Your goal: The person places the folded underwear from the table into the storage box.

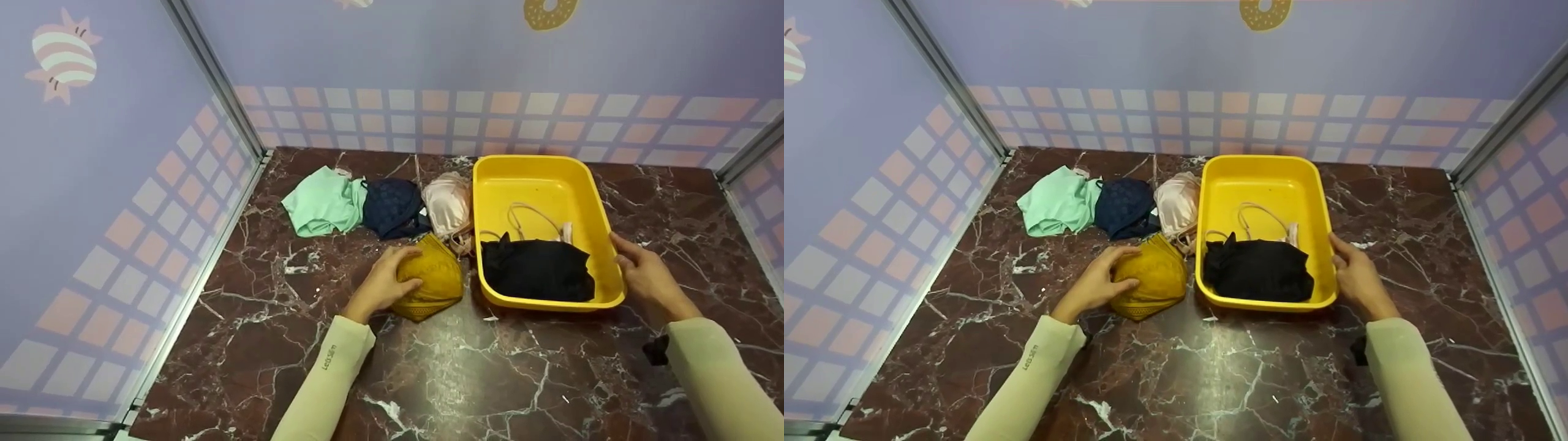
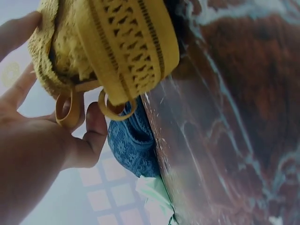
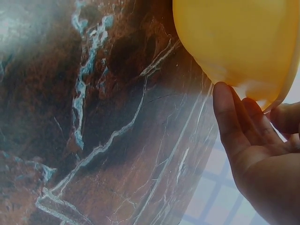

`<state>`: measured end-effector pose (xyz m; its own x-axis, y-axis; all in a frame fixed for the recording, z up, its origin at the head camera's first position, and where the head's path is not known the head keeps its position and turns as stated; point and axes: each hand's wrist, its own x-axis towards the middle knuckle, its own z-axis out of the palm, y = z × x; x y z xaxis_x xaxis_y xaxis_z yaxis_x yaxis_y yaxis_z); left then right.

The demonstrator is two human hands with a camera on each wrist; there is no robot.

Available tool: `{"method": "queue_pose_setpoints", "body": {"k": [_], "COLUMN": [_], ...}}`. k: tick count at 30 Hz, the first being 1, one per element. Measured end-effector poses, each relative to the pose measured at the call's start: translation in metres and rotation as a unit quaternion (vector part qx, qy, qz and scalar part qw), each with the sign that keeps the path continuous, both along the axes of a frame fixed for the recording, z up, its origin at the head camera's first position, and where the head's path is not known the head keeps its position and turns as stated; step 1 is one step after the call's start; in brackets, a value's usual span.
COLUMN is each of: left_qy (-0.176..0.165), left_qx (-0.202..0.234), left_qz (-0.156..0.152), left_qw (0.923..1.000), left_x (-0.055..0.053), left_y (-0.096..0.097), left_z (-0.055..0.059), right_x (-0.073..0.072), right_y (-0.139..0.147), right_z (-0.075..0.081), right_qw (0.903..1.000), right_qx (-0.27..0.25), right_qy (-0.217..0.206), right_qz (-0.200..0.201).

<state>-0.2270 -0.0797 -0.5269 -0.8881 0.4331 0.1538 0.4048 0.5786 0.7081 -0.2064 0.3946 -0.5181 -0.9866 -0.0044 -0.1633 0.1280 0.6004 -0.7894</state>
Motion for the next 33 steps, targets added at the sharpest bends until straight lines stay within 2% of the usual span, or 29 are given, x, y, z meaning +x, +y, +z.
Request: {"method": "queue_pose_setpoints", "body": {"k": [3, 8, 17, 22, 26, 29, 33], "left_qy": [0.007, 0.047, 0.109, 0.163, 0.203, 0.231, 0.249], "left_qx": [-0.003, 0.014, 0.072, 0.122, 0.157, 0.181, 0.209], "left_qz": [0.000, -0.012, -0.023, -0.039, -0.050, -0.059, -0.080], "left_qw": [1.0000, 0.9987, 0.9911, 0.9783, 0.9651, 0.9542, 0.9422], "left_x": [0.000, -0.001, 0.003, 0.007, 0.010, 0.012, 0.013], "left_y": [0.003, 0.009, 0.022, 0.031, 0.042, 0.052, 0.072], "left_z": [0.001, 0.006, 0.031, 0.051, 0.071, 0.089, 0.115], "right_x": [0.001, 0.002, 0.003, 0.003, 0.002, 0.002, 0.003], "right_y": [0.001, 0.004, 0.006, 0.005, 0.001, -0.001, 0.000], "right_z": [0.000, 0.001, 0.002, 0.001, -0.001, -0.001, -0.001], "right_qw": [0.9998, 0.9993, 0.9991, 0.9995, 1.0000, 0.9994, 0.9993], "right_qx": [-0.018, 0.026, 0.031, 0.025, -0.003, -0.028, -0.033], "right_qy": [-0.007, 0.020, 0.021, 0.020, -0.001, -0.014, -0.014], "right_qz": [-0.005, 0.016, 0.019, 0.008, -0.007, -0.016, -0.015]}}
